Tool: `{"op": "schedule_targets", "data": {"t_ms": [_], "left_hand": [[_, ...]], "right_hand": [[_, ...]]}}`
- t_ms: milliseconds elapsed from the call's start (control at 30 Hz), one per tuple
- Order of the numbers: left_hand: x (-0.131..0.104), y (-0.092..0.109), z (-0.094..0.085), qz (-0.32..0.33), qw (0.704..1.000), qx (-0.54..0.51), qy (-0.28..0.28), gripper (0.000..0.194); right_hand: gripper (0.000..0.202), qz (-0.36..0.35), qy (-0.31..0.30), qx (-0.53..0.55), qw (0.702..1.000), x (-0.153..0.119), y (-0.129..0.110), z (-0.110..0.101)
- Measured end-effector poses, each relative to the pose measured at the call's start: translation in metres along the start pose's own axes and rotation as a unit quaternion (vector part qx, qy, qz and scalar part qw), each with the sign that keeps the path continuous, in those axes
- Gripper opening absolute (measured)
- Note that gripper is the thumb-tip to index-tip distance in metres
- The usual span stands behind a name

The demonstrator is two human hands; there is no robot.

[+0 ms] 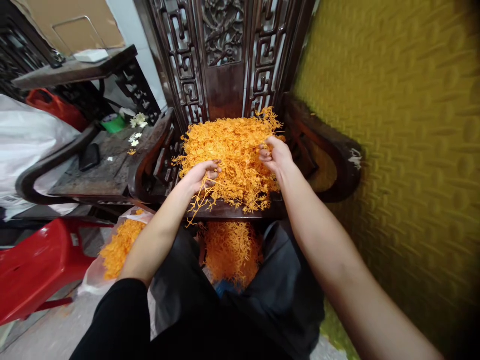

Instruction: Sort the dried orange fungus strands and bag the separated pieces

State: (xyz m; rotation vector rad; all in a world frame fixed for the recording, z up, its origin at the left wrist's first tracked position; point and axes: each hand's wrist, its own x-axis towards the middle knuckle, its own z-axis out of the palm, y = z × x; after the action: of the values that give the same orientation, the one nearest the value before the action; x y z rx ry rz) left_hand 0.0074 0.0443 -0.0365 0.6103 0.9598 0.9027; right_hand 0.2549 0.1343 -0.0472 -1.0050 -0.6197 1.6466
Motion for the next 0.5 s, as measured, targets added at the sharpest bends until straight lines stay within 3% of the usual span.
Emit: {"op": "schedule_targets", "data": {"t_ms": [367, 500], "left_hand": [[0.001, -0.002, 0.006, 0.028, 0.999, -0.004, 0.046, 0.006], [-0.001, -0.006, 0.009, 0.066, 0.996, 0.027, 0.061, 0.020]], "right_hand": [[0.012, 0.027, 0.014, 0.031, 0.999, 0.007, 0.007, 0.008], [0.010, 0.030, -0.011, 0.041, 0.999, -0.010, 0.011, 0.022]]}}
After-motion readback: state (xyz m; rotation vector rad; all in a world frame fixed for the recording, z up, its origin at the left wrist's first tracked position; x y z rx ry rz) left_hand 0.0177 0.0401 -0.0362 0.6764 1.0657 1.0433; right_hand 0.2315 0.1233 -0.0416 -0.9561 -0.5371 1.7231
